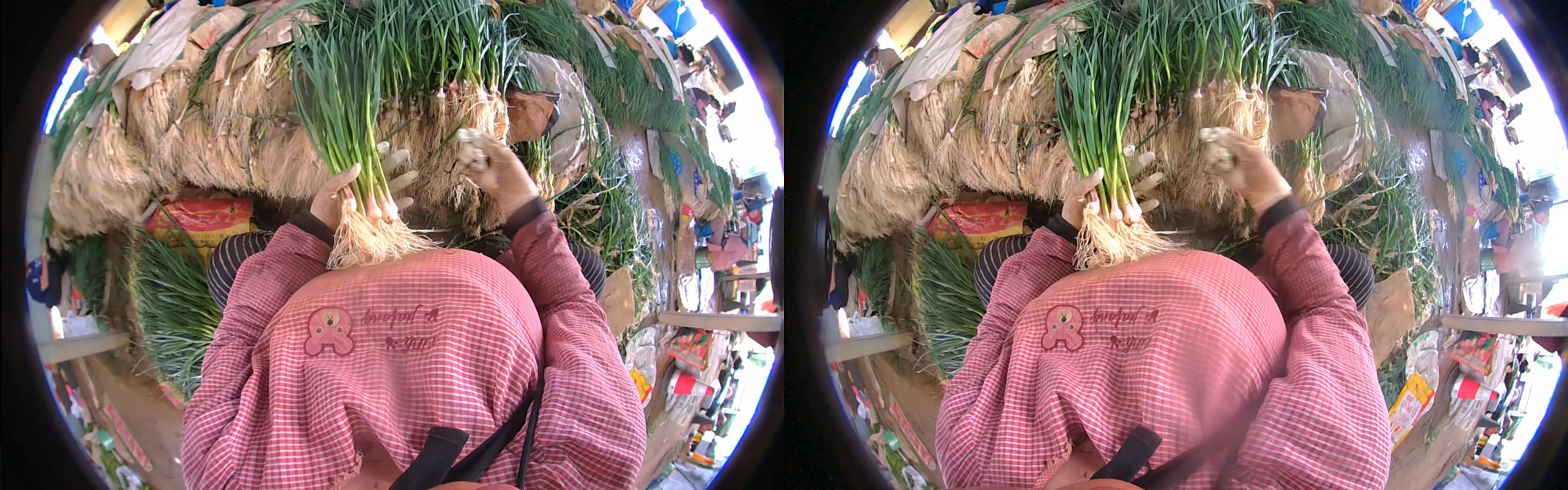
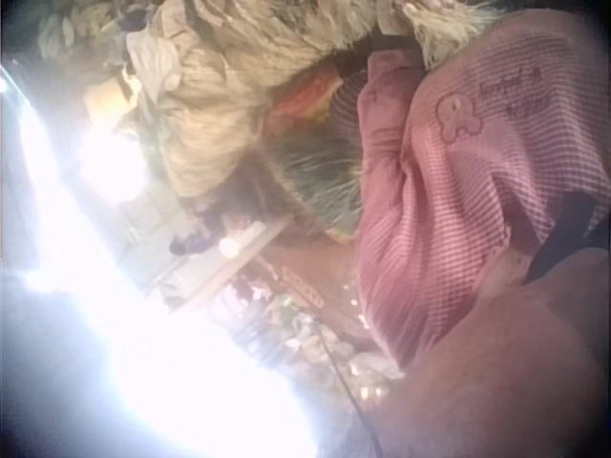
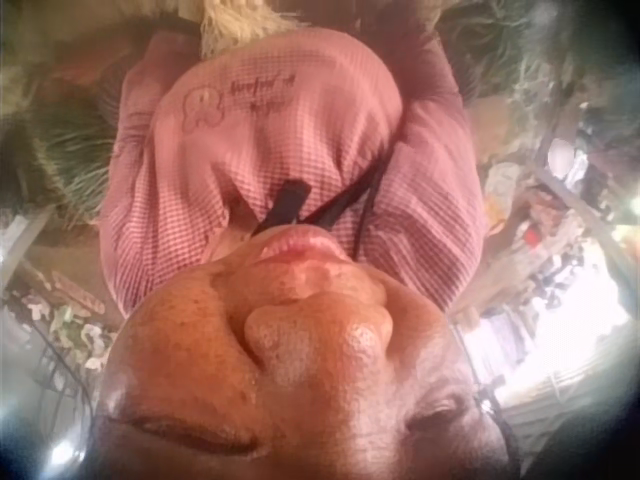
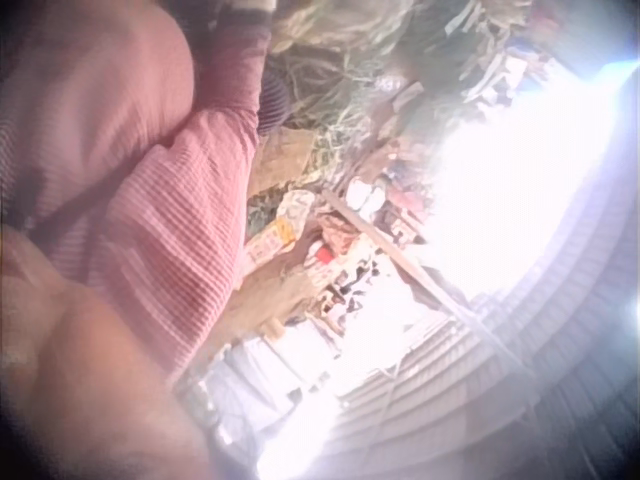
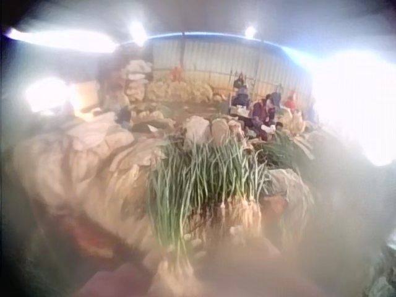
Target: The person sorts through bunches of scallions by hand, cleaning the roots and removing dried outer leaves before placing the cleaned bunch onto a plastic sheet and covering it with a bag.
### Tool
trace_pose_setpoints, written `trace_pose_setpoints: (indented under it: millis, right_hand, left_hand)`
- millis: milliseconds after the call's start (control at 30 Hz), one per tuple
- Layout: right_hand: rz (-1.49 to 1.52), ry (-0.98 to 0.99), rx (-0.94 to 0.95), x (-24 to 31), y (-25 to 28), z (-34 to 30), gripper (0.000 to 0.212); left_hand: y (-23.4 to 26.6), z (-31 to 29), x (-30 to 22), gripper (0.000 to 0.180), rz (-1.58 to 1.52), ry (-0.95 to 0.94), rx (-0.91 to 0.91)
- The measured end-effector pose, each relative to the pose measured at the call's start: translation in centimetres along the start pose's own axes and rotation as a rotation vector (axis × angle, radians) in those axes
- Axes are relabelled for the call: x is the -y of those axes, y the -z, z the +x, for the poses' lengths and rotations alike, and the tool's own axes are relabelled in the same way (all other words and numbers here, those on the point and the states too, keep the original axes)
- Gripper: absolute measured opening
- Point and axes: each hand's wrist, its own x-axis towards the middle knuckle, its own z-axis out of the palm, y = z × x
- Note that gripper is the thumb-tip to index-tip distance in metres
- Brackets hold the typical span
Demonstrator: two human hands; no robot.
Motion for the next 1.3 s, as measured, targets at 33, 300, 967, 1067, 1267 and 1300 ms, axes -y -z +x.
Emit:
trace_pose_setpoints:
  millis: [33, 300, 967, 1067, 1267, 1300]
  right_hand:
    - [0.091, 0.025, -0.011, 0.5, 1.2, -1.1, 0.02]
    - [-1.97, -0.003, -0.053, 3.5, 4.1, 1.8, 0.026]
    - [-1.736, 0.169, 0.201, -2.0, -5.5, -0.6, 0.018]
    - [-2.304, 0.004, 0.034, -1.9, 2.3, 1.7, 0.017]
    - [-1.763, -0.151, -0.143, 0.1, -7.2, 2.7, 0.031]
    - [-1.784, -0.243, -0.131, 0.2, -8.6, 3.0, 0.031]
  left_hand:
    - [-0.2, -0.3, 0.0, 0.073, -0.004, -0.004, 0.001]
    - [-0.5, -0.3, -1.6, 0.041, 0.204, -0.014, 0.011]
    - [-0.6, 2.3, -0.3, 0.026, 0.026, 0.091, -0.303]
    - [2.3, 2.8, 0.2, 0.022, 0.095, 0.238, -0.333]
    - [2.5, 2.2, 1.1, 0.029, 0.467, 0.23, -0.399]
    - [2.6, 2.5, 1.2, 0.03, 0.521, 0.235, -0.373]
